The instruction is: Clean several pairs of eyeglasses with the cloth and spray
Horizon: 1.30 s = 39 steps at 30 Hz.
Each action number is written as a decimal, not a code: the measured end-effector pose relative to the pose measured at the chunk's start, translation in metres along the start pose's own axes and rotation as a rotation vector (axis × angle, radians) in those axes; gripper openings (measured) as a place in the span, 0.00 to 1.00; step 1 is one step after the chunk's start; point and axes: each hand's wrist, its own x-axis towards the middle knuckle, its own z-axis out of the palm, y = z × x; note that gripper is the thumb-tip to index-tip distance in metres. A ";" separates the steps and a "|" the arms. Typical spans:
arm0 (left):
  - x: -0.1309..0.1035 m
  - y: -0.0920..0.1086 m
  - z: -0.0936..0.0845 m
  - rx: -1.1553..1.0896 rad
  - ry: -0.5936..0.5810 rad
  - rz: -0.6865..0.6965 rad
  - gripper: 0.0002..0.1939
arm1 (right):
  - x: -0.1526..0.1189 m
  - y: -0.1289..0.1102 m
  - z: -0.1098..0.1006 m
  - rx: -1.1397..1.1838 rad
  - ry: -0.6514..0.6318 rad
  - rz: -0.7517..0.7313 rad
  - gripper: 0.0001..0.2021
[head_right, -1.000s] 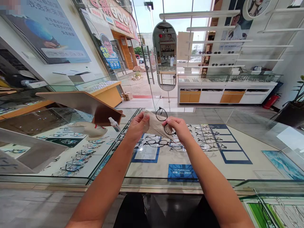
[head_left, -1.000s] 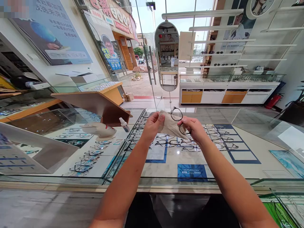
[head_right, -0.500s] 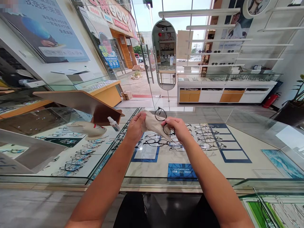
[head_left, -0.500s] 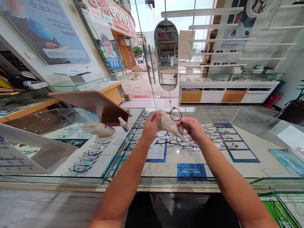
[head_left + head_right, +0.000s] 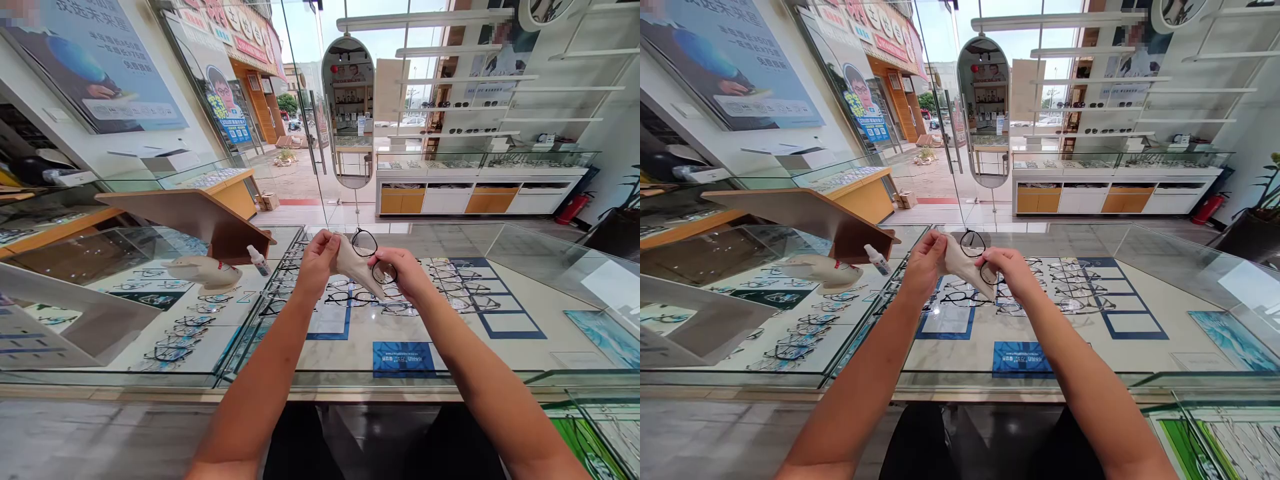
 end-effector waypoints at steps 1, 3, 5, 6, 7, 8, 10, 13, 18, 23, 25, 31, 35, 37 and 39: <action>0.000 0.000 0.000 -0.001 -0.004 0.009 0.33 | 0.000 0.001 0.000 -0.004 -0.002 0.000 0.15; 0.000 0.000 -0.001 -0.001 -0.007 0.018 0.33 | 0.000 0.002 0.001 -0.009 -0.005 -0.001 0.16; 0.000 0.000 -0.001 0.003 -0.003 0.013 0.33 | 0.000 0.003 0.002 -0.009 -0.011 -0.003 0.16; 0.000 0.000 -0.001 0.005 -0.001 0.009 0.33 | 0.000 0.003 0.003 -0.009 -0.013 -0.003 0.16; 0.000 0.000 -0.001 0.008 0.001 0.009 0.33 | 0.000 0.003 0.003 -0.009 -0.012 -0.002 0.16; 0.000 0.000 -0.001 0.011 0.003 0.013 0.33 | 0.000 0.003 0.003 -0.009 -0.009 0.003 0.16; 0.000 0.000 -0.001 0.022 0.008 0.031 0.33 | 0.000 0.002 0.003 -0.002 0.016 0.021 0.16; -0.001 0.001 0.002 0.055 0.023 0.060 0.32 | 0.000 -0.003 0.002 0.051 0.113 0.000 0.15; -0.010 0.000 0.008 0.126 0.009 0.056 0.28 | -0.002 -0.011 0.000 0.106 0.178 -0.091 0.12; -0.022 -0.003 0.014 0.173 -0.077 0.033 0.24 | -0.005 -0.007 0.006 0.011 0.118 -0.123 0.12; -0.025 -0.002 0.017 0.198 -0.086 0.063 0.24 | -0.005 -0.005 0.009 -0.021 0.152 -0.151 0.12; -0.033 -0.003 0.028 0.215 -0.161 0.066 0.23 | -0.006 -0.002 0.015 -0.034 0.314 -0.230 0.13; -0.042 -0.010 0.033 0.240 -0.161 0.121 0.20 | -0.006 0.002 0.020 0.028 0.358 -0.236 0.13; -0.047 -0.014 0.035 0.319 -0.164 0.185 0.17 | -0.007 0.003 0.023 0.079 0.363 -0.225 0.13; -0.051 -0.016 0.036 0.385 -0.167 0.240 0.15 | -0.007 0.003 0.026 0.135 0.362 -0.207 0.13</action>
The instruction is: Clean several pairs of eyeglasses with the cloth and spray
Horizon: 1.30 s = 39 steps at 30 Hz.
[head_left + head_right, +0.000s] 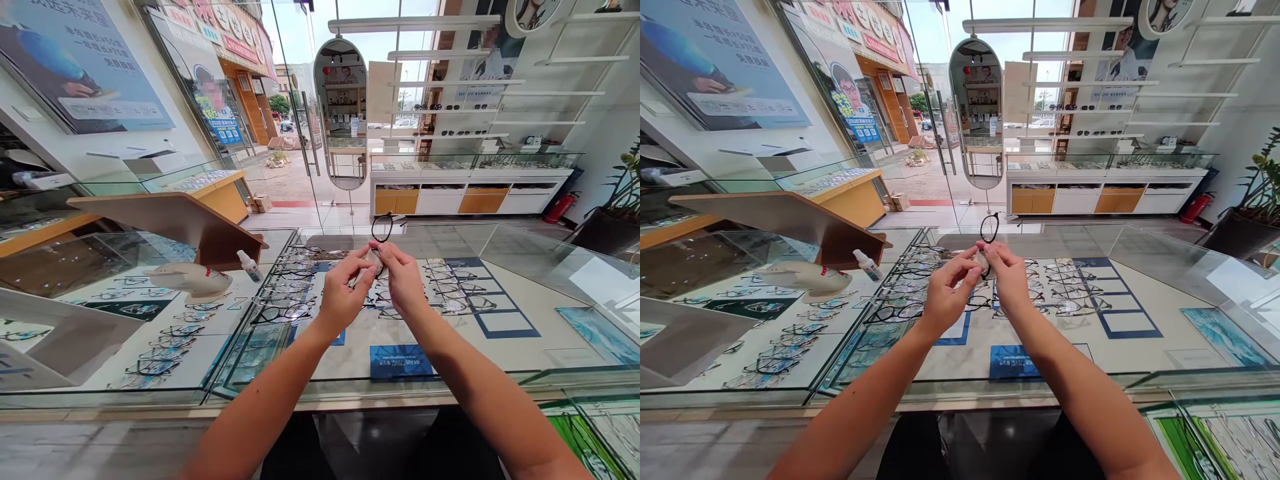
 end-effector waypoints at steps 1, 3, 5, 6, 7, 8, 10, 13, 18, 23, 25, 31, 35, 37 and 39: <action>-0.001 0.000 0.001 0.016 0.010 0.011 0.15 | -0.001 0.000 0.001 0.022 0.002 0.017 0.14; -0.003 -0.002 0.003 0.006 0.057 0.005 0.14 | -0.002 0.000 0.002 0.054 -0.002 0.057 0.14; -0.002 -0.005 0.005 -0.034 0.102 -0.036 0.14 | -0.002 -0.001 0.002 0.069 -0.021 0.091 0.15; -0.002 -0.006 0.006 -0.064 0.117 -0.061 0.15 | -0.002 -0.002 0.002 0.073 -0.032 0.103 0.15; 0.000 -0.007 0.006 -0.103 0.128 -0.087 0.18 | -0.002 -0.002 0.002 0.076 -0.042 0.111 0.15; 0.001 -0.008 0.006 -0.149 0.133 -0.118 0.22 | -0.002 -0.003 0.002 0.080 -0.052 0.117 0.15; 0.005 -0.009 0.003 -0.230 0.110 -0.193 0.28 | -0.002 -0.004 0.002 0.091 -0.065 0.131 0.15; 0.011 -0.007 -0.004 -0.242 -0.063 -0.310 0.28 | -0.002 -0.004 0.001 0.112 -0.087 0.152 0.15; 0.016 -0.005 -0.013 -0.298 -0.254 -0.409 0.27 | -0.001 -0.004 0.000 0.126 -0.135 0.193 0.18; 0.018 -0.004 -0.016 -0.400 -0.332 -0.449 0.29 | -0.001 -0.008 -0.001 0.114 -0.202 0.268 0.22; 0.018 -0.004 -0.016 -0.382 -0.340 -0.411 0.29 | -0.001 -0.009 -0.002 0.133 -0.220 0.293 0.23; 0.015 -0.006 -0.012 -0.298 -0.292 -0.314 0.30 | 0.002 -0.009 -0.004 0.137 -0.210 0.306 0.21; 0.015 -0.012 -0.012 -0.303 -0.300 -0.320 0.32 | 0.004 -0.010 -0.006 0.125 -0.204 0.295 0.22; 0.015 -0.014 -0.013 -0.330 -0.285 -0.313 0.33 | 0.004 -0.010 -0.006 0.120 -0.203 0.287 0.22; 0.015 -0.015 -0.013 -0.339 -0.266 -0.300 0.34 | 0.004 -0.010 -0.006 0.119 -0.206 0.278 0.22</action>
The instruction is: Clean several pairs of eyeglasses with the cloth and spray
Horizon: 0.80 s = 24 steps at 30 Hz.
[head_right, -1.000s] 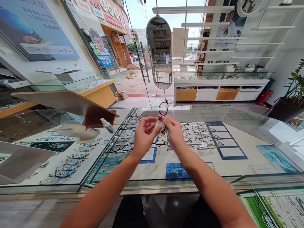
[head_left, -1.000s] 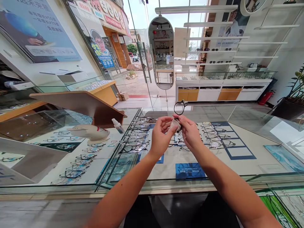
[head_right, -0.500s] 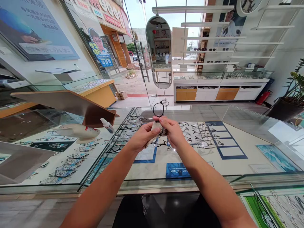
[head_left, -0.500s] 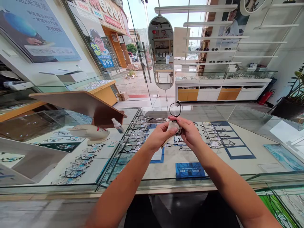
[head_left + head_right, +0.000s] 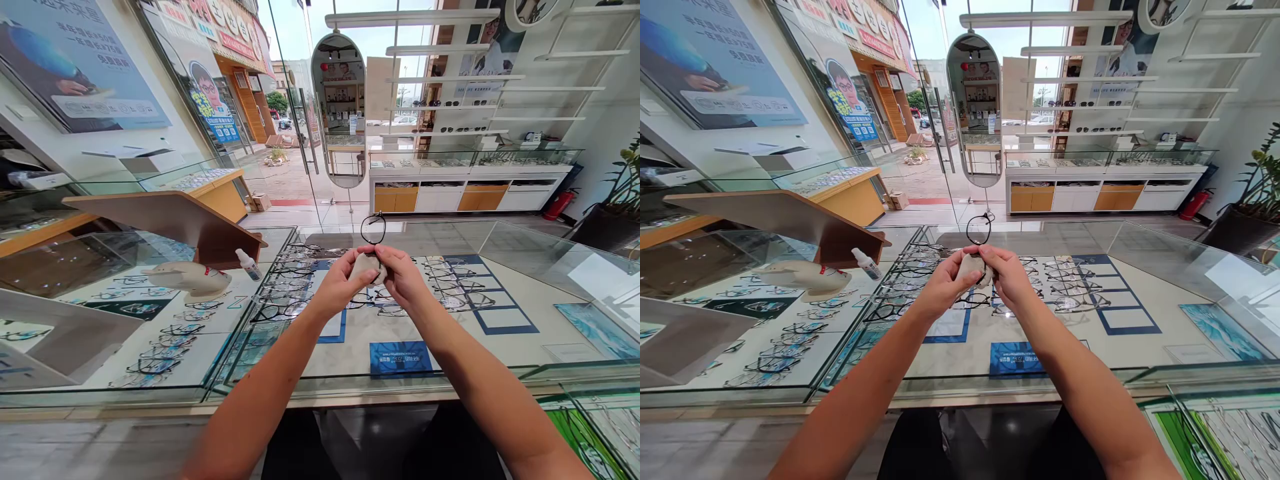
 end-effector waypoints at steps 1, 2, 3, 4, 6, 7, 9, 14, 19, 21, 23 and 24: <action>0.000 0.000 0.000 0.011 0.005 0.002 0.34 | 0.000 0.000 0.000 -0.002 -0.004 -0.003 0.22; -0.001 0.001 0.000 0.030 0.006 -0.001 0.34 | 0.000 0.001 0.000 -0.006 -0.008 -0.005 0.22; -0.001 0.002 0.001 0.049 0.003 -0.008 0.34 | -0.001 0.001 0.000 -0.009 -0.012 -0.005 0.22; -0.001 0.002 0.001 0.060 -0.002 -0.016 0.34 | -0.001 0.001 0.000 -0.013 -0.017 -0.003 0.22; -0.002 0.003 0.002 0.064 -0.017 -0.023 0.34 | 0.000 0.002 -0.001 -0.019 -0.027 0.002 0.22; -0.002 0.003 0.003 0.070 -0.026 -0.021 0.32 | 0.000 0.002 -0.001 -0.021 -0.031 0.004 0.23; -0.001 0.004 0.002 0.109 -0.046 -0.016 0.31 | 0.001 0.003 -0.002 -0.022 -0.035 0.004 0.23; 0.001 0.007 -0.001 0.144 -0.128 -0.049 0.29 | 0.003 0.003 -0.004 -0.014 -0.023 0.010 0.23; -0.001 0.008 0.000 0.115 -0.061 -0.022 0.29 | 0.002 0.002 -0.003 -0.004 -0.025 0.003 0.22; -0.002 0.006 0.003 0.150 0.004 0.017 0.30 | 0.002 0.003 -0.002 0.009 -0.017 0.013 0.22; -0.002 0.003 0.005 0.186 0.044 0.053 0.29 | 0.001 0.005 0.000 0.042 -0.008 0.035 0.22; -0.003 0.002 0.006 0.199 0.056 0.066 0.28 | 0.000 0.006 0.002 0.061 -0.004 0.043 0.22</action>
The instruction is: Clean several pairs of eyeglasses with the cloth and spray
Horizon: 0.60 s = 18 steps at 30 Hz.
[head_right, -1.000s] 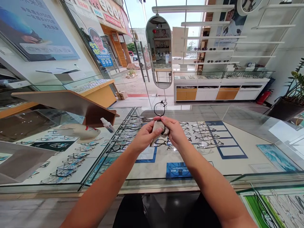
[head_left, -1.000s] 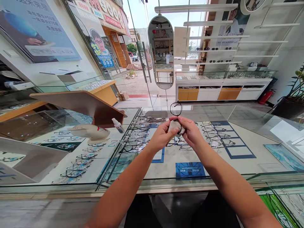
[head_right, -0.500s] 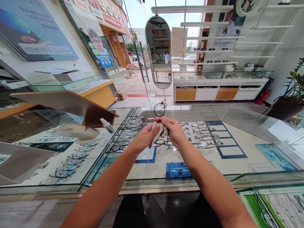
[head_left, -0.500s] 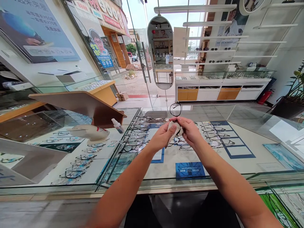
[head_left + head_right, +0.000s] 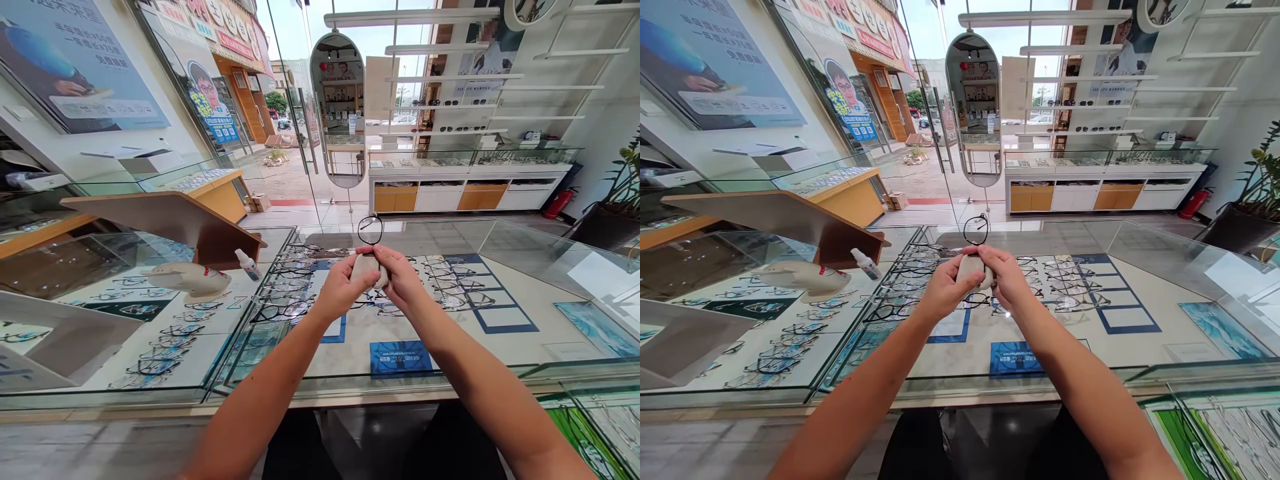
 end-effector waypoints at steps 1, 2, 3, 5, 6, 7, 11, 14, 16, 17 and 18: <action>-0.001 -0.001 0.001 0.008 0.018 0.011 0.28 | -0.001 0.001 0.002 0.015 0.002 0.003 0.22; -0.001 -0.001 0.002 0.010 0.038 0.018 0.28 | -0.002 0.002 0.004 0.021 0.001 -0.002 0.22; -0.001 -0.002 0.003 0.010 0.059 0.023 0.28 | -0.002 0.004 0.006 0.017 0.001 -0.014 0.22; -0.002 -0.002 0.005 0.014 0.096 0.023 0.27 | -0.005 0.006 0.010 -0.008 0.002 -0.051 0.22; -0.002 -0.003 0.005 0.012 0.115 0.021 0.26 | -0.005 0.007 0.011 -0.021 0.001 -0.068 0.23; -0.002 -0.003 0.006 0.007 0.136 0.019 0.26 | -0.006 0.009 0.012 -0.034 0.001 -0.082 0.23; -0.001 -0.003 0.007 -0.073 0.220 0.007 0.29 | -0.008 0.016 0.012 -0.096 -0.031 -0.094 0.27; 0.000 -0.003 0.006 -0.116 0.238 0.000 0.29 | -0.006 0.019 0.009 -0.124 -0.064 -0.123 0.26; 0.001 -0.002 0.005 -0.083 0.242 0.018 0.29 | -0.005 0.017 0.008 -0.109 -0.077 -0.135 0.24; 0.001 -0.001 0.005 -0.062 0.235 0.030 0.29 | -0.005 0.015 0.007 -0.095 -0.076 -0.131 0.24; 0.001 0.000 0.005 -0.049 0.217 0.037 0.30 | -0.004 0.013 0.006 -0.082 -0.071 -0.122 0.23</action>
